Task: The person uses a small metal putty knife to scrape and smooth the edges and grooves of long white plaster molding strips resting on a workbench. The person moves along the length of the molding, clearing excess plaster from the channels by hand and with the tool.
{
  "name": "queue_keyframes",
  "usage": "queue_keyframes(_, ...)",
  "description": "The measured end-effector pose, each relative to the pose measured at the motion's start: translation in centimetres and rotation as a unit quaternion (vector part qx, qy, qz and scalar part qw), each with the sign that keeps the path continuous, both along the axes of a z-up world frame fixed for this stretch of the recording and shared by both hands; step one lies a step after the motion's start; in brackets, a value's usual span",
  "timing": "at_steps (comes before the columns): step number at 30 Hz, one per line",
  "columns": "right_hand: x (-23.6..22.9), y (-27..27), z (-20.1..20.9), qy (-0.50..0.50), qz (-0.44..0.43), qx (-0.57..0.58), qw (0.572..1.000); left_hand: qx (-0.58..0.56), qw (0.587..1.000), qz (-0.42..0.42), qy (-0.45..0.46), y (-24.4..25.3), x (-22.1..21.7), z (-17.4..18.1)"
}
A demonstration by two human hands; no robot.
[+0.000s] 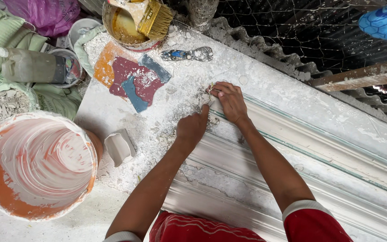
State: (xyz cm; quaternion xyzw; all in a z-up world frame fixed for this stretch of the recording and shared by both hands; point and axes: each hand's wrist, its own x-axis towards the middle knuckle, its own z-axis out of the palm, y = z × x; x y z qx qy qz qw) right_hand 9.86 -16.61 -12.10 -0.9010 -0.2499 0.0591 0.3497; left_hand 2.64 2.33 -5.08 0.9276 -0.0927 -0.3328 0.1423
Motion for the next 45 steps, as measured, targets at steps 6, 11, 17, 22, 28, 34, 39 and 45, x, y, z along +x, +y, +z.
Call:
queue_keyframes(6,0.1,0.0,0.0,0.008,-0.006,-0.006,1.0,-0.022,0.999,0.041,0.018,1.5,-0.6,1.3)
queue_keyframes(11,0.3,0.5,-0.8,0.044,-0.027,-0.004,0.999,-0.042,0.995,0.087,0.036,2.3,-0.7,3.0)
queue_keyframes(17,-0.6,2.7,0.0,0.141,-0.144,0.073,0.977,-0.056,0.991,0.112,0.04,2.4,-0.4,2.3)
queue_keyframes(22,-0.5,1.2,-2.9,0.154,-0.174,0.158,0.96,-0.034,0.997,0.068,0.013,1.2,-1.2,2.9)
queue_keyframes(28,-0.3,0.2,-3.3,0.124,-0.186,0.103,0.969,0.0,1.0,0.011,-0.029,0.2,-0.8,1.6)
queue_keyframes(34,-0.1,-0.9,-3.1,0.043,-0.164,-0.006,0.985,0.009,0.998,-0.039,-0.052,0.4,0.6,-0.9)
queue_keyframes(39,-0.5,-1.0,-3.0,-0.042,-0.149,-0.072,0.985,0.02,0.995,-0.076,-0.059,1.4,1.1,1.1)
queue_keyframes(45,-1.1,-0.2,-1.7,-0.112,-0.132,-0.086,0.981,0.023,0.992,-0.108,-0.061,2.0,1.8,0.1)
